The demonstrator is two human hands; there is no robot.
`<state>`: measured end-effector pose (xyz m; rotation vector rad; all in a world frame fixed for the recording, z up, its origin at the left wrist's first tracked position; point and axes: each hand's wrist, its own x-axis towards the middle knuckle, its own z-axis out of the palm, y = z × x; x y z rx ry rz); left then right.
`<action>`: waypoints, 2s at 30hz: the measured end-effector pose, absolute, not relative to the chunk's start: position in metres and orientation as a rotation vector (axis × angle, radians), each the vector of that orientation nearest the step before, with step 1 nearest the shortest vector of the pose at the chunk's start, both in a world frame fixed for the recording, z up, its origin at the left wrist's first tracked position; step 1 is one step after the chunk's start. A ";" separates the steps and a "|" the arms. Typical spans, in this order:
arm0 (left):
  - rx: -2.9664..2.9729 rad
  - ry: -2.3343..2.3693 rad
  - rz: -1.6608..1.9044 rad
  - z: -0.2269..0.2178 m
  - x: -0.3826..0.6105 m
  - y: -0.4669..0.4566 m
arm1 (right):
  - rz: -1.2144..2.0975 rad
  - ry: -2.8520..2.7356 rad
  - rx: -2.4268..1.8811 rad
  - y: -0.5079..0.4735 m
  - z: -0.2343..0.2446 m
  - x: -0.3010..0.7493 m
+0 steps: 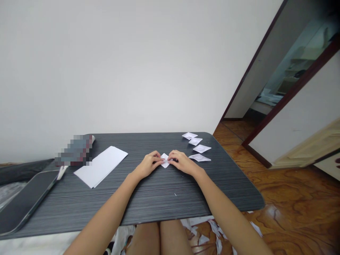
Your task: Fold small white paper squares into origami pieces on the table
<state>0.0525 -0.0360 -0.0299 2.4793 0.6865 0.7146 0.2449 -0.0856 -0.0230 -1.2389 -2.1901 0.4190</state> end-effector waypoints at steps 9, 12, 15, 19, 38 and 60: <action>2.513 0.719 0.771 -0.031 0.050 -0.032 | 0.319 -2.187 -1.236 -0.087 -0.027 0.246; 2.511 0.749 0.780 -0.034 0.048 -0.030 | 0.307 -2.159 -1.244 -0.083 -0.030 0.245; 2.543 0.764 0.767 -0.036 0.045 -0.028 | 0.314 -2.135 -1.247 -0.081 -0.032 0.246; 2.605 0.736 0.763 -0.035 0.043 -0.027 | 0.332 -2.106 -1.280 -0.080 -0.034 0.247; 2.572 0.969 0.791 -0.041 0.057 -0.030 | 0.224 -1.957 -1.565 -0.085 -0.032 0.232; 2.564 1.072 0.746 -0.045 0.060 -0.029 | 0.217 -1.968 -1.485 -0.099 -0.039 0.234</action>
